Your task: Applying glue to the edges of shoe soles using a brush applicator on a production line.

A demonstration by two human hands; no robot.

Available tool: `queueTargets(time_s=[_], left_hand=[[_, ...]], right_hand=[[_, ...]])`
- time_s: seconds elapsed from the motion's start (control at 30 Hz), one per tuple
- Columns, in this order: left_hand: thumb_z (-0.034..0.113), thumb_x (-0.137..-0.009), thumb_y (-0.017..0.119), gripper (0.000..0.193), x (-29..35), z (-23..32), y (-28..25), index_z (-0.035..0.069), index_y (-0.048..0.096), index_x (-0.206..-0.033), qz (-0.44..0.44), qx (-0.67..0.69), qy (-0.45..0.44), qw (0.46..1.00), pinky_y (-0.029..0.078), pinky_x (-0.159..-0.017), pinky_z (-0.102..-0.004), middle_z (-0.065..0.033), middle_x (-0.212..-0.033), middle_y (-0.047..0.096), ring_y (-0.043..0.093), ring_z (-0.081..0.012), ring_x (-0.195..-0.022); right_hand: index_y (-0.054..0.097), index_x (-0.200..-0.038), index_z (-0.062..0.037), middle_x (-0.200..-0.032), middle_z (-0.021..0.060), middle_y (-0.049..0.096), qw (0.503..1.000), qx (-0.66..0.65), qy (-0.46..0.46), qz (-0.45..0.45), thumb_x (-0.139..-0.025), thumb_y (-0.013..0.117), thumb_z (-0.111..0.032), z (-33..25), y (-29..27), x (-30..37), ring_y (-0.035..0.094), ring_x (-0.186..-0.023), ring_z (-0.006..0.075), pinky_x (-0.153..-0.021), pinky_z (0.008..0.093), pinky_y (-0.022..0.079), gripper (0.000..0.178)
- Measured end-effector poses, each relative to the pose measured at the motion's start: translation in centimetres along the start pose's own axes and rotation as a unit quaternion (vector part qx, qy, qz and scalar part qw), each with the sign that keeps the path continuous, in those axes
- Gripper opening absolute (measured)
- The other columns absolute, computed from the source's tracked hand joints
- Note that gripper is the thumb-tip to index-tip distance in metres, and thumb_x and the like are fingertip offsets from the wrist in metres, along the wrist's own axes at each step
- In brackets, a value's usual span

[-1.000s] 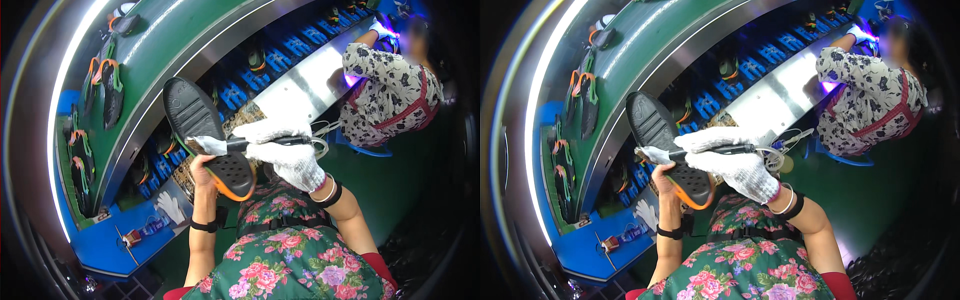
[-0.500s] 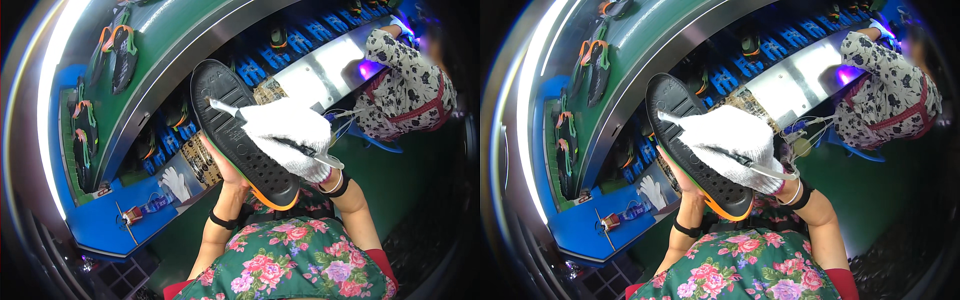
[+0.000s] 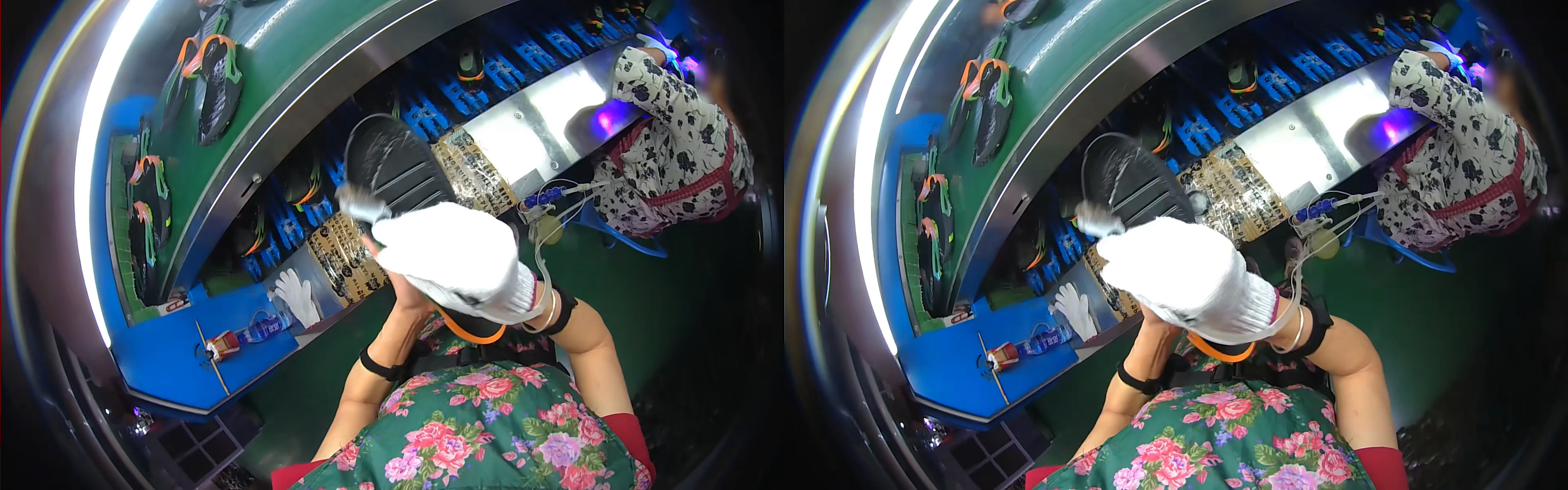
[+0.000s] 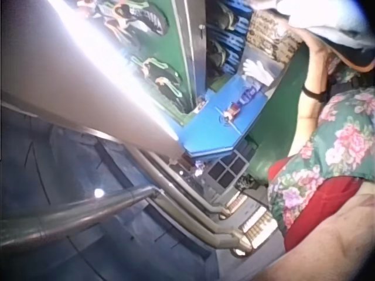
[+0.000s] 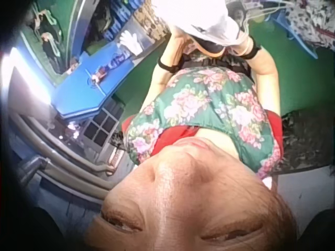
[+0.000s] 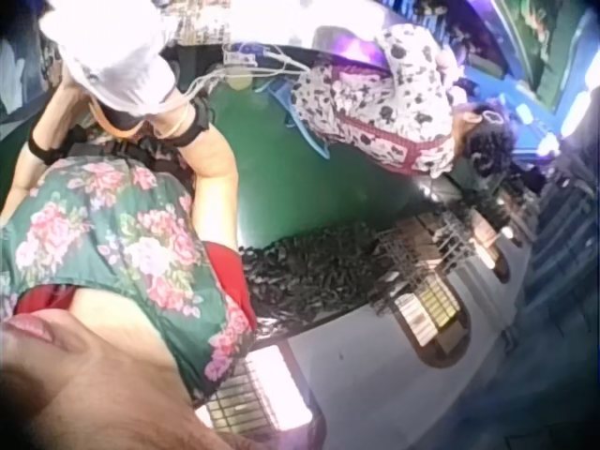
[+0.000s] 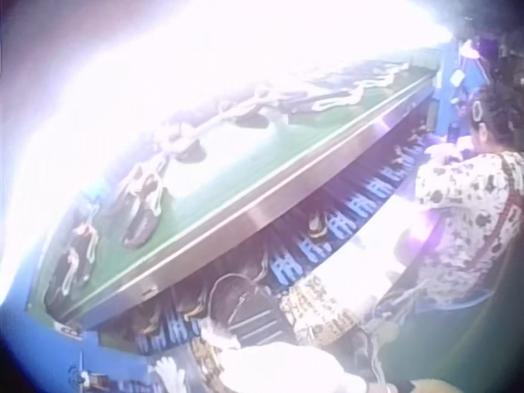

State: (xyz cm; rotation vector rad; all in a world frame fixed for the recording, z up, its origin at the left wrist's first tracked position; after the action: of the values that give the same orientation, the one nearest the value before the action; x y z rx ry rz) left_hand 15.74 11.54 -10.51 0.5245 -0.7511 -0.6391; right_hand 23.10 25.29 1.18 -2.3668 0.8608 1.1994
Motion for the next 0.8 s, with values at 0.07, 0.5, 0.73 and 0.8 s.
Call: queueTargets(time_s=[0.07,0.5,0.73,0.8], left_hand=[[0.08,-0.099,0.025,0.091,1.2,1.2,0.6,0.016,0.026,-0.163,-0.258,0.164,0.091,0.948,0.031,-0.123,-0.0441,-0.0061,-0.16,0.041,0.041,-0.0274,-0.147],[0.089,-0.092,0.02,0.102,0.7,1.2,0.0,0.01,0.045,-0.151,-0.208,0.216,0.048,0.953,0.046,-0.111,-0.046,-0.0114,-0.141,0.059,0.058,-0.0293,-0.128],[0.083,-0.096,0.024,0.094,0.3,1.5,0.4,0.009,0.048,-0.148,0.024,-0.054,0.082,0.995,0.048,-0.109,-0.0459,-0.0128,-0.136,0.061,0.061,-0.0302,-0.124],[0.081,-0.097,0.025,0.092,-0.6,1.8,-0.4,0.008,0.048,-0.148,0.015,-0.043,0.08,0.996,0.048,-0.109,-0.0463,-0.013,-0.137,0.061,0.061,-0.0305,-0.124]], right_hand=[[0.077,-0.117,-0.006,-0.118,0.0132,0.075,0.989,-0.137,0.046,-0.007,-0.086,0.072,-0.006,0.7,-1.7,-1.5,0.072,-0.105,0.0299,-0.089,0.039,0.058,0.031],[0.076,-0.119,-0.0081,-0.12,0.0099,0.075,0.997,-0.002,0.065,-0.029,-0.086,0.074,-0.009,0.5,-1.7,-0.8,0.072,-0.103,0.0265,-0.085,0.0381,0.058,0.033],[0.078,-0.111,-0.0072,-0.113,0.0112,0.076,0.996,0.032,0.055,-0.065,-0.082,0.076,-0.005,-1.5,0.7,-0.4,0.073,-0.098,0.0275,-0.082,0.0382,0.06,0.03],[0.079,-0.108,-0.0071,-0.108,0.0093,0.078,0.988,-0.103,0.1,-0.054,-0.08,0.077,-0.005,-0.5,-0.4,-0.9,0.074,-0.096,0.0257,-0.082,0.0373,0.06,0.028]])
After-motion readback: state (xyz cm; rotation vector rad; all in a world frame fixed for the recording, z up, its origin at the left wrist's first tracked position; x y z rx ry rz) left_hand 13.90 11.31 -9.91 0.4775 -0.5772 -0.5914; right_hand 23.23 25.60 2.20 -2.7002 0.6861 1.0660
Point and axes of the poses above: each hand's wrist, its own x-axis away from the middle knuckle, its own y-axis out of the palm, z = x × y, the point moved 3 cm from there along -x, towards the middle knuckle
